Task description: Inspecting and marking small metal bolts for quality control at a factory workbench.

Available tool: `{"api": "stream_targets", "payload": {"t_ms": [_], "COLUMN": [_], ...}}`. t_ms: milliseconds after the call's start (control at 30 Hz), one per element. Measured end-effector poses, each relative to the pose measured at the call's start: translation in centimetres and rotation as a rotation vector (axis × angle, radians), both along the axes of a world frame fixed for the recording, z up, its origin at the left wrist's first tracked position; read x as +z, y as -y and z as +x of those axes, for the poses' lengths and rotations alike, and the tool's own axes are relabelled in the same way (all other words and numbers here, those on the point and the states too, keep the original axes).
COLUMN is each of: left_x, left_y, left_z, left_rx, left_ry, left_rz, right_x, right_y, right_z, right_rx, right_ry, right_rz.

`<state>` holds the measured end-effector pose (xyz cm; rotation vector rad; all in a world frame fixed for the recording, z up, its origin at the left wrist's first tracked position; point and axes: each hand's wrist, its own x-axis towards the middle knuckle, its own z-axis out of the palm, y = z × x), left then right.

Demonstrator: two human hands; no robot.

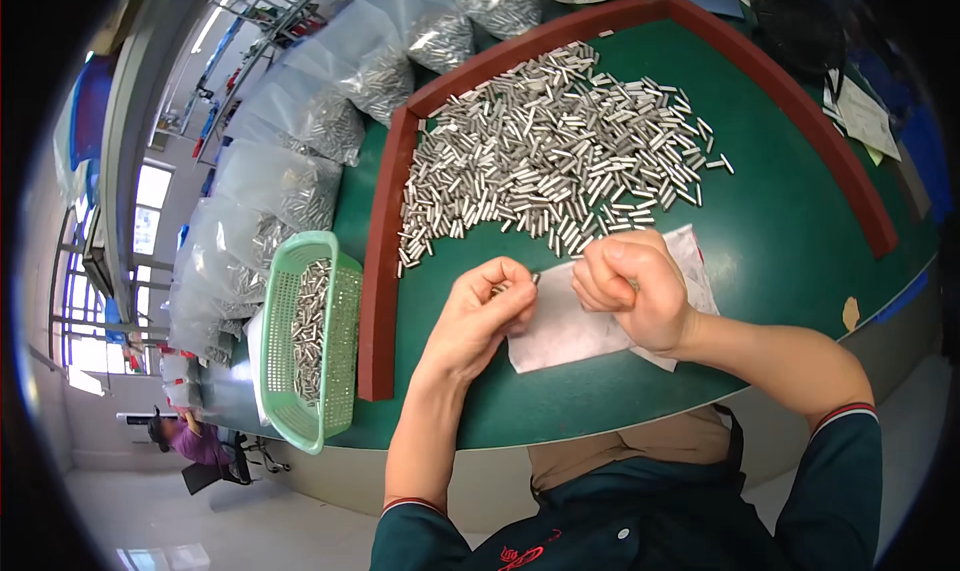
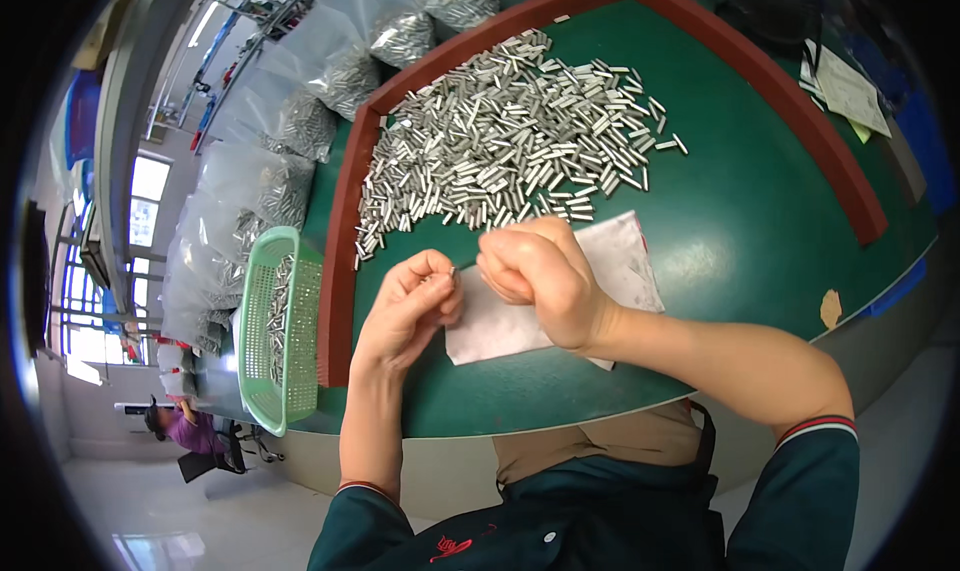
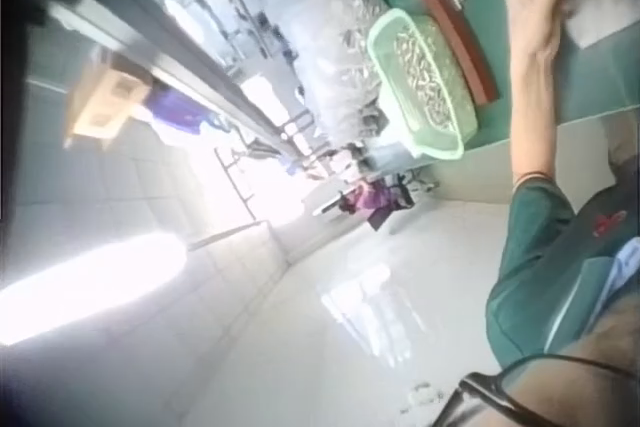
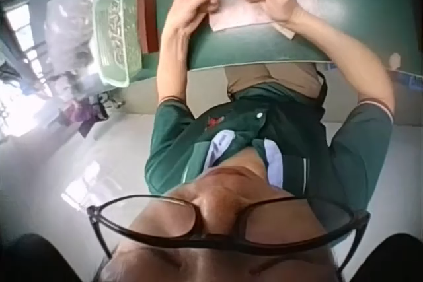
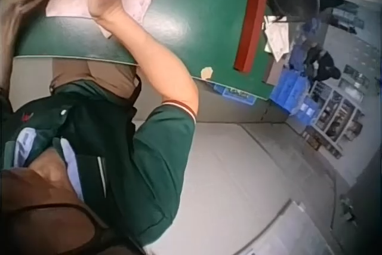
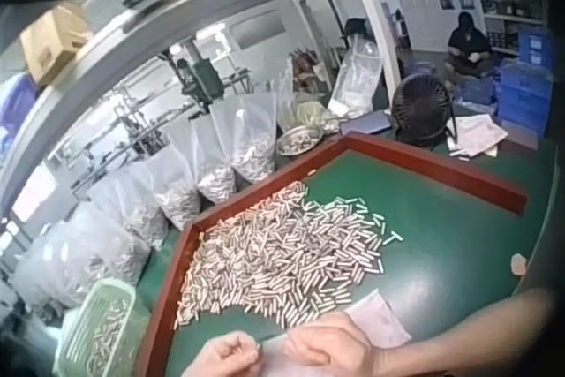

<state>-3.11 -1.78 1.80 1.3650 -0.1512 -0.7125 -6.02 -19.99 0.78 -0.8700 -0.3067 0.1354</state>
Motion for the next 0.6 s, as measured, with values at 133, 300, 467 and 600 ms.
{"api": "stream_targets", "payload": {"t_ms": [133, 300, 467, 600], "left_x": [-1.3, -0.5, -0.5, 0.6], "left_y": [-0.9, -0.7, -1.3, -2.2], "left_z": [0.9, 1.4, 1.4, 1.6], "left_rx": [0.065, 0.128, 0.145, 0.236], "left_ry": [-0.371, -0.359, -0.425, -0.169], "left_rz": [-0.45, -0.378, -0.425, -0.33], "right_x": [-0.8, -0.3, -0.1, -0.1], "right_y": [-0.4, -0.2, -0.6, -0.4], "right_z": [-0.2, 0.2, 0.6, 0.2], "right_rx": [0.027, 0.037, 0.04, 0.023], "right_ry": [-0.046, -0.062, -0.05, -0.074], "right_rz": [-0.04, -0.032, -0.031, 0.022]}}
